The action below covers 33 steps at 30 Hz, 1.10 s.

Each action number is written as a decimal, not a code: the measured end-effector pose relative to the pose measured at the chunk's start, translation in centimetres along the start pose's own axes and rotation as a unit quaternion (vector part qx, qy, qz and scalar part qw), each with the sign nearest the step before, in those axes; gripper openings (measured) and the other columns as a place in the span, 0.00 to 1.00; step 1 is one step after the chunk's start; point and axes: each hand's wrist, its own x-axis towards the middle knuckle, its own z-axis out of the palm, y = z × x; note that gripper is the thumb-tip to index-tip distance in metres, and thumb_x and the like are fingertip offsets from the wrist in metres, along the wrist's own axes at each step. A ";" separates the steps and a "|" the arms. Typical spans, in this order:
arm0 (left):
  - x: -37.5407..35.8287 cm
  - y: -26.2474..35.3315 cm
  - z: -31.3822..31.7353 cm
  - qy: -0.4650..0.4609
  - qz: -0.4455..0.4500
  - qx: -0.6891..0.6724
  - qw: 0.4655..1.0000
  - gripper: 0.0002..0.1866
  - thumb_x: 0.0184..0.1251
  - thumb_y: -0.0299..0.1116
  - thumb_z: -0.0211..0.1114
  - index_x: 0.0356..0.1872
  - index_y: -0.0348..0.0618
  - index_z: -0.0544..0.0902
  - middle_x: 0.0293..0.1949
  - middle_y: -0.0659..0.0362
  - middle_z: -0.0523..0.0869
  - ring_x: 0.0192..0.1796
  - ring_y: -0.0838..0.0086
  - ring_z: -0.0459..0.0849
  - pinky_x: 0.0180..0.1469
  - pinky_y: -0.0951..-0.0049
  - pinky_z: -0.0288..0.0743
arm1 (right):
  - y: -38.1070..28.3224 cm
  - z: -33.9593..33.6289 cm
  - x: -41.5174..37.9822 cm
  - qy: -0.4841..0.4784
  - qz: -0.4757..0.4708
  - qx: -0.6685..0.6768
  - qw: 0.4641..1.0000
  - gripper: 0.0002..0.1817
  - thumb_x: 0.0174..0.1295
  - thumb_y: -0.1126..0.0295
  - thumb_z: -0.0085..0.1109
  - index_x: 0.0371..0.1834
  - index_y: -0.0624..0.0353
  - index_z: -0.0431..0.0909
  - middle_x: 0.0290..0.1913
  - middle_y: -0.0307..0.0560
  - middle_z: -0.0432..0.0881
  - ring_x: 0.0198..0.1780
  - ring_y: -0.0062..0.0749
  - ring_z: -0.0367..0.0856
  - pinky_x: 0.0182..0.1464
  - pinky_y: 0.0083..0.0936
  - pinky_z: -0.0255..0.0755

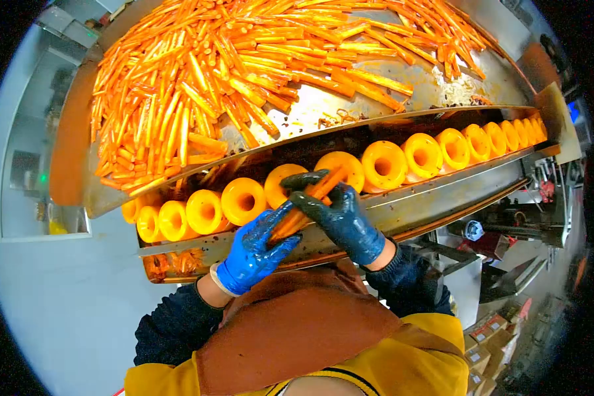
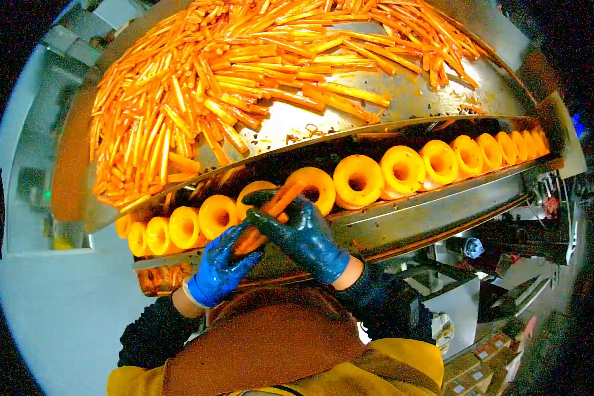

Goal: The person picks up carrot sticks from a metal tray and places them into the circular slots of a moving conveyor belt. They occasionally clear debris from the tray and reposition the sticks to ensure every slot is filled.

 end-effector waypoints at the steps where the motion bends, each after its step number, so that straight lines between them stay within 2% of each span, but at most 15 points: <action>1: 0.6 -0.2 0.2 0.003 0.002 -0.011 1.000 0.28 0.55 0.26 0.68 0.59 0.40 0.72 0.44 0.46 0.80 0.43 0.54 0.80 0.48 0.66 0.74 | -0.3 -0.3 0.1 0.046 -0.039 0.040 0.997 0.11 0.62 0.72 0.56 0.47 0.63 0.77 0.44 0.44 0.81 0.47 0.23 0.76 0.50 0.21 0.71; 5: 2.8 -1.3 -0.2 -0.085 0.029 -0.084 0.992 0.32 0.57 0.24 0.65 0.65 0.39 0.65 0.58 0.46 0.74 0.54 0.56 0.77 0.56 0.68 0.69 | -1.3 -4.3 -1.4 0.241 -0.096 0.095 0.961 0.08 0.63 0.66 0.55 0.41 0.55 0.80 0.41 0.36 0.80 0.32 0.15 0.70 0.30 0.13 0.62; 8: 4.1 -3.1 -0.6 -0.055 -0.088 -0.238 0.966 0.29 0.60 0.27 0.62 0.63 0.36 0.65 0.60 0.50 0.73 0.59 0.69 0.74 0.62 0.70 0.65 | -3.5 -9.3 -1.5 0.463 -0.172 -0.044 0.868 0.11 0.64 0.66 0.55 0.41 0.62 0.81 0.35 0.38 0.80 0.34 0.18 0.75 0.32 0.14 0.64; 11: 6.4 -2.0 -2.3 -0.052 -0.185 -0.321 0.927 0.26 0.60 0.28 0.63 0.60 0.36 0.68 0.55 0.53 0.76 0.56 0.72 0.75 0.60 0.71 0.67 | -0.9 -15.2 -2.2 0.430 -0.035 -0.257 0.865 0.14 0.59 0.69 0.62 0.45 0.64 0.79 0.38 0.42 0.82 0.35 0.25 0.77 0.40 0.21 0.70; 12: 7.5 -1.4 -2.8 -0.062 -0.195 -0.343 0.917 0.23 0.60 0.27 0.63 0.56 0.36 0.71 0.50 0.56 0.79 0.53 0.75 0.76 0.59 0.72 0.68 | -1.3 -14.9 -2.1 0.394 -0.026 -0.433 0.810 0.23 0.51 0.64 0.70 0.46 0.66 0.76 0.39 0.55 0.82 0.37 0.36 0.81 0.39 0.27 0.74; 15: 9.7 -0.6 -2.6 -0.081 -0.203 -0.386 0.896 0.21 0.60 0.26 0.62 0.55 0.35 0.72 0.49 0.56 0.80 0.51 0.75 0.77 0.57 0.73 0.69 | -3.5 -12.4 -2.3 0.437 -0.128 -0.579 0.676 0.25 0.49 0.66 0.71 0.49 0.64 0.74 0.45 0.53 0.78 0.46 0.39 0.78 0.47 0.27 0.72; 18: 10.0 -1.3 0.8 -0.106 -0.194 -0.369 0.903 0.20 0.60 0.25 0.61 0.55 0.35 0.73 0.49 0.56 0.80 0.51 0.75 0.77 0.56 0.73 0.70 | -4.1 -7.7 -1.5 0.275 -0.113 -0.280 0.913 0.27 0.48 0.75 0.69 0.53 0.62 0.72 0.51 0.49 0.76 0.54 0.36 0.74 0.57 0.30 0.68; 20: 9.1 -1.5 3.2 -0.138 -0.184 -0.378 0.897 0.19 0.61 0.24 0.60 0.55 0.36 0.74 0.49 0.57 0.80 0.51 0.73 0.77 0.56 0.72 0.70 | -1.3 -4.2 -1.1 0.206 -0.115 -0.355 0.904 0.25 0.50 0.70 0.69 0.51 0.62 0.71 0.49 0.53 0.76 0.54 0.41 0.72 0.58 0.33 0.66; 21: 9.0 -1.1 3.1 -0.143 -0.181 -0.376 0.898 0.19 0.61 0.24 0.60 0.55 0.36 0.74 0.49 0.57 0.80 0.51 0.73 0.77 0.56 0.72 0.70 | -0.8 -3.1 -0.4 0.169 -0.046 -0.204 0.963 0.25 0.50 0.69 0.69 0.51 0.62 0.70 0.47 0.53 0.76 0.53 0.44 0.72 0.56 0.35 0.66; 23: 8.8 -0.4 2.8 -0.194 -0.205 -0.407 0.869 0.17 0.61 0.23 0.56 0.53 0.38 0.75 0.47 0.60 0.81 0.48 0.77 0.77 0.51 0.72 0.72 | -1.0 -2.2 -0.2 0.216 0.002 -0.116 0.969 0.25 0.50 0.69 0.69 0.51 0.61 0.70 0.46 0.52 0.76 0.51 0.43 0.73 0.53 0.34 0.68; 25: 10.0 0.3 3.1 -0.191 -0.141 -0.393 0.888 0.14 0.62 0.22 0.54 0.49 0.38 0.78 0.46 0.59 0.81 0.48 0.76 0.77 0.52 0.73 0.70 | -0.8 -3.3 -0.2 0.277 -0.152 -0.218 0.924 0.24 0.50 0.71 0.69 0.51 0.60 0.71 0.43 0.49 0.77 0.48 0.38 0.75 0.51 0.31 0.70; 27: 11.3 1.3 3.6 -0.076 -0.140 -0.396 0.904 0.12 0.60 0.22 0.55 0.44 0.38 0.80 0.44 0.57 0.82 0.48 0.73 0.78 0.53 0.74 0.70 | -0.7 -5.6 -0.6 0.334 -0.213 -0.096 0.913 0.18 0.52 0.77 0.65 0.47 0.62 0.73 0.44 0.44 0.80 0.45 0.30 0.77 0.50 0.25 0.71; 30: 14.2 1.4 6.4 -0.077 -0.064 -0.459 0.883 0.12 0.60 0.21 0.56 0.45 0.36 0.79 0.42 0.57 0.82 0.48 0.71 0.79 0.54 0.72 0.70 | -2.1 -10.1 -1.3 0.496 -0.229 -0.124 0.828 0.09 0.59 0.77 0.59 0.42 0.62 0.81 0.35 0.43 0.84 0.35 0.28 0.80 0.42 0.24 0.74; 31: 14.9 1.6 7.7 -0.083 -0.065 -0.480 0.871 0.12 0.59 0.21 0.57 0.45 0.36 0.79 0.42 0.57 0.82 0.47 0.71 0.79 0.53 0.72 0.71 | -1.8 -11.8 -2.1 0.485 -0.226 -0.398 0.746 0.10 0.57 0.71 0.62 0.41 0.60 0.81 0.35 0.46 0.84 0.34 0.30 0.81 0.40 0.23 0.74; 33: 15.9 1.3 10.7 -0.099 -0.090 -0.451 0.882 0.12 0.57 0.21 0.58 0.44 0.36 0.79 0.41 0.57 0.83 0.46 0.72 0.79 0.52 0.72 0.72 | 1.0 -14.7 -1.4 0.467 -0.121 -0.291 0.826 0.13 0.55 0.66 0.66 0.41 0.59 0.81 0.33 0.47 0.84 0.33 0.32 0.81 0.38 0.25 0.73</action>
